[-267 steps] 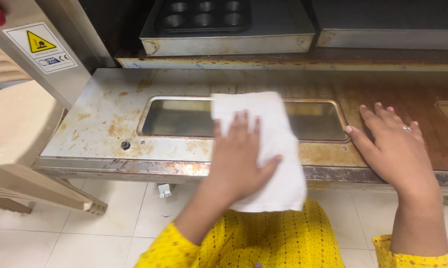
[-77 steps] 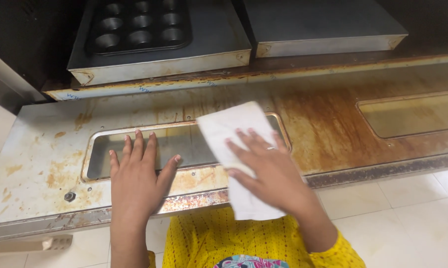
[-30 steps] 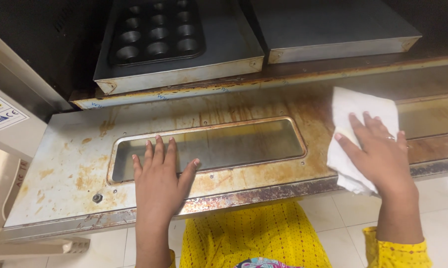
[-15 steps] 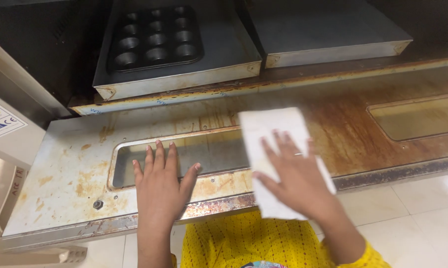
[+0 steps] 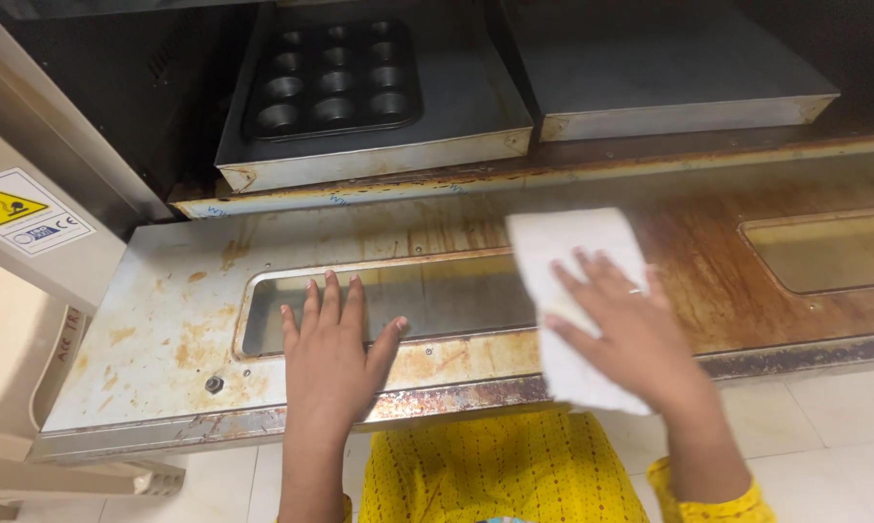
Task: The person wipes the metal surface of a commercial oven with a white cloth. They repeatedly rub the surface around a rectangular glass window and along the edges, using both hands to hold and move the cloth.
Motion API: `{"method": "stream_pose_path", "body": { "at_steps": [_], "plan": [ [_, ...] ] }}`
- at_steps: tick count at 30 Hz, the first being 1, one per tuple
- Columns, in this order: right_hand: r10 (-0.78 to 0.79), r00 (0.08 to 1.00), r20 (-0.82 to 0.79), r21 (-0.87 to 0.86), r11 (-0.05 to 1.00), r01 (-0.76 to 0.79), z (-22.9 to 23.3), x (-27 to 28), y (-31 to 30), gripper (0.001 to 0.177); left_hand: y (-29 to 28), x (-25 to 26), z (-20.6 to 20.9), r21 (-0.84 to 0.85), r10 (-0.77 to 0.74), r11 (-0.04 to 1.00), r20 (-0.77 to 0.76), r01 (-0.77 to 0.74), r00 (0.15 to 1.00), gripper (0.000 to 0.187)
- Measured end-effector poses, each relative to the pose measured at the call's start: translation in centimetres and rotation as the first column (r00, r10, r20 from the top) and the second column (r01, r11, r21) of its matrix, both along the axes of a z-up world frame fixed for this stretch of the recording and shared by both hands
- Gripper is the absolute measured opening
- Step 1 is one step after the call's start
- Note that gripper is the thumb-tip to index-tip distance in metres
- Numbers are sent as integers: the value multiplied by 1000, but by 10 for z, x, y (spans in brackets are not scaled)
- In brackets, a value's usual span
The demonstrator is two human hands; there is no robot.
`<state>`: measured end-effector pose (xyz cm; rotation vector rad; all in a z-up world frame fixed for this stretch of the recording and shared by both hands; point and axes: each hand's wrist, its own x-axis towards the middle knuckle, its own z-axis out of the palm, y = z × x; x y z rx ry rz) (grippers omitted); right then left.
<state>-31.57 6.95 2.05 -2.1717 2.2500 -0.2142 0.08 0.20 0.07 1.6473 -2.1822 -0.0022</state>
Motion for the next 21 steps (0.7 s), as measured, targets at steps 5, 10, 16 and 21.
{"method": "stream_pose_path", "body": {
  "at_steps": [5, 10, 16, 21],
  "plan": [
    [-231, 968, 94, -44, 971, 236, -2, -67, 9, 71, 0, -2, 2, 2, 1, 1000, -1, -1, 1000, 82],
    [-343, 936, 80, -132, 927, 351, -11, -101, 18, 75, 0, -1, 1, 17, 7, 1000, -1, -7, 1000, 81],
    [-345, 938, -36, -97, 935, 340, -17, -87, 15, 77, -1, -1, -1, 1, 4, 1000, 15, -4, 1000, 82],
    [-158, 983, -94, -65, 986, 153, -14, -51, 7, 75, 0, -2, -1, 20, 16, 1000, 17, -16, 1000, 81]
  ]
}}
